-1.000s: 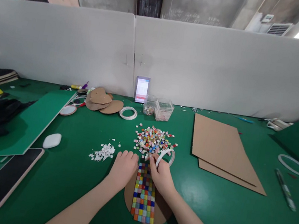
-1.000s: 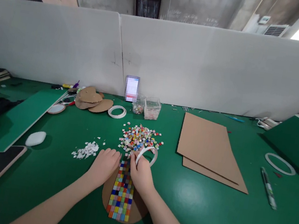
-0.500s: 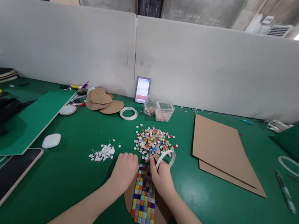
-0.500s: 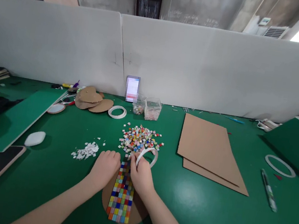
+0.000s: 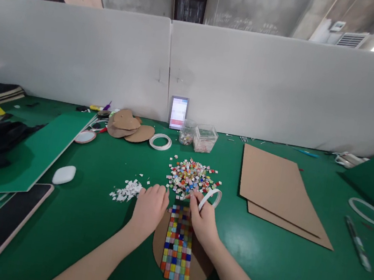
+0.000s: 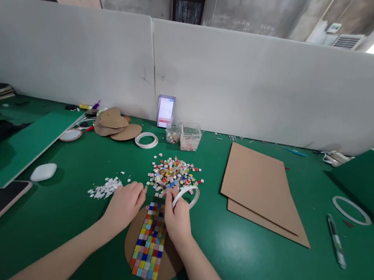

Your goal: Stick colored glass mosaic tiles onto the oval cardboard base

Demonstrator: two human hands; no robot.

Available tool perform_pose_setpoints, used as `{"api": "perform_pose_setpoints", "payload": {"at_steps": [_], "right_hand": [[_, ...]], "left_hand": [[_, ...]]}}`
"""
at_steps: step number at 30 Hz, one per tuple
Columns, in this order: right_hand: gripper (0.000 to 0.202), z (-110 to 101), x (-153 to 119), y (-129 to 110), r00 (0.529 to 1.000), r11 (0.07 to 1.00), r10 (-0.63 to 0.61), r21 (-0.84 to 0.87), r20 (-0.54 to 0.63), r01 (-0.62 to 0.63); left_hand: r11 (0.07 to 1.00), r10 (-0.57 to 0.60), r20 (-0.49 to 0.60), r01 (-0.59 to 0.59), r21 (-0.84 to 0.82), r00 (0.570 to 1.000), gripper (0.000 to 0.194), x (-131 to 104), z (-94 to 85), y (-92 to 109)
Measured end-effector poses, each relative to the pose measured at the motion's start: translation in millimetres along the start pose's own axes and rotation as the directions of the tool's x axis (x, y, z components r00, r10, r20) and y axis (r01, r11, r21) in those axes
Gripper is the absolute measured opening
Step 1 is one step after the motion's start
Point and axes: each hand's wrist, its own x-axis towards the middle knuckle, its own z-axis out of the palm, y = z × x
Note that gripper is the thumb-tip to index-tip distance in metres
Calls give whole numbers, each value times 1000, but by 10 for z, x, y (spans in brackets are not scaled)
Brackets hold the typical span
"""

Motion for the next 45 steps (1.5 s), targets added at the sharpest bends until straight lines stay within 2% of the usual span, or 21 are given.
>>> {"api": "perform_pose_setpoints", "payload": {"at_steps": [2, 4, 6, 9, 17, 23, 25, 29, 32, 40, 42, 45], "right_hand": [[25, -5, 3, 14, 998, 997, 38, 62, -54, -34], [26, -7, 14, 34, 993, 989, 81, 130, -90, -69], [26, -8, 27, 50, 989, 982, 99, 173, -110, -79], [26, -8, 39, 57, 987, 978, 100, 194, -129, -74], [26, -15, 26, 57, 984, 962, 125, 259, -128, -88], [28, -38, 36, 53, 981, 953, 134, 291, -140, -88], [28, -39, 34, 51, 981, 947, 143, 307, -131, -97], [28, -44, 31, 46, 980, 948, 152, 301, -132, -107], [28, -53, 34, 35, 980, 953, 152, 281, -130, -110], [28, -29, 38, 60, 980, 960, 169, 243, -107, -139], [27, -35, 43, 66, 983, 974, 151, 186, -108, -129], [25, -69, 68, 53, 994, 999, 47, 2, -102, -47]], "left_hand": [[986, 16, -34, -21, -163, 999, 23, 60, -28, -47], [933, 74, -32, -81, -350, 997, 16, 125, -28, -73], [886, 122, -18, -117, -450, 992, 19, 178, 0, -74], [888, 121, -5, -111, -447, 993, 20, 231, 63, -40], [875, 119, 1, -104, -472, 993, 5, 315, 161, 21], [859, 94, -18, -90, -504, 995, 11, 236, 170, -11], [821, 72, -7, -63, -568, 997, 13, 208, 162, -29], [683, 20, 38, 14, -730, 999, 15, 185, 143, -65], [640, -9, 38, 35, -768, 999, 19, 183, 132, -78], [712, -44, 4, 34, -701, 999, 29, 230, 141, -56], [734, -65, -12, 40, -678, 998, 30, 254, 154, -42], [776, -98, -36, 54, -629, 995, 31, 277, 173, -21]]}}
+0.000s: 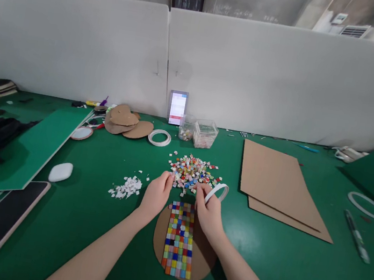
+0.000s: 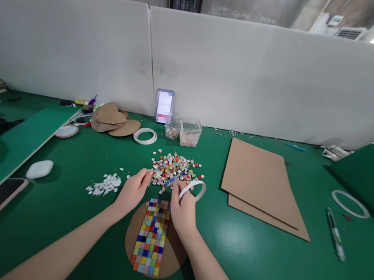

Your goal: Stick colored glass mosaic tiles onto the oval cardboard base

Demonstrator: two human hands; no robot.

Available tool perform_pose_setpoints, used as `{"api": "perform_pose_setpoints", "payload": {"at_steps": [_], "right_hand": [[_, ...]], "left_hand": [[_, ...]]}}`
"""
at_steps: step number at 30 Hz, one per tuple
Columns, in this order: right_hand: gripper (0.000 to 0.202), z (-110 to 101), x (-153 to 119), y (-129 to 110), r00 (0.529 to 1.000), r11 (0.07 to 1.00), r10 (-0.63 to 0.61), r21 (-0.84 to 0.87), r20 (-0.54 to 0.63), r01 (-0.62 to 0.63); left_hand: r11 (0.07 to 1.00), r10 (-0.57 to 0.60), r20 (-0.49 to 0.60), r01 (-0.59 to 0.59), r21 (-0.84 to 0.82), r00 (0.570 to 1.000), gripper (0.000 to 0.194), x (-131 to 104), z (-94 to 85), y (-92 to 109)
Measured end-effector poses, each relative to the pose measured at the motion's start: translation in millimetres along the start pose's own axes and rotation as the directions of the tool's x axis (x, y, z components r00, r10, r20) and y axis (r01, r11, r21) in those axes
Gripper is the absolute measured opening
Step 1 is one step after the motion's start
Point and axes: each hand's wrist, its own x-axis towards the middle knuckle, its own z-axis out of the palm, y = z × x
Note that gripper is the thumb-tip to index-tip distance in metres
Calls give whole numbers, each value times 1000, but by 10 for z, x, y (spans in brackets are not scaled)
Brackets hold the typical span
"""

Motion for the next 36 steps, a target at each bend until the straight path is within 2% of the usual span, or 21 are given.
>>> {"api": "perform_pose_setpoints", "payload": {"at_steps": [4, 8, 14, 20, 26, 31, 34, 36], "right_hand": [[26, -17, 58, -4, 993, 961, -87, -257, 78, 104], [29, 45, 95, 51, 984, 872, -142, -456, 106, 175], [21, 105, 116, 98, 979, 793, -156, -575, 130, 202], [11, 85, 168, 85, 971, 784, -169, -575, 166, 235], [9, 56, 190, 104, 969, 810, -175, -533, 176, 243], [9, -5, 180, 72, 977, 914, -180, -347, 116, 210], [10, -38, 177, 59, 980, 946, -189, -255, 64, 199], [11, -50, 171, 59, 987, 968, -151, -192, 61, 160]], "left_hand": [[997, 14, 2, -14, 71, 1000, 27, -11, 24, 0], [992, 20, 12, -21, 126, 1000, 22, -30, 60, -2], [992, 28, -1, -27, 127, 1000, 20, -44, 71, 19], [996, 51, 18, -52, 72, 999, 22, -67, 15, 36], [998, 47, 32, -47, 28, 998, 24, -76, 12, 27], [999, 29, 27, -29, -14, 999, 26, -97, 7, 28], [999, 24, 30, -22, -44, 999, 27, -100, -3, 31], [998, 24, 36, -22, -64, 999, 26, -100, -9, 28]]}}
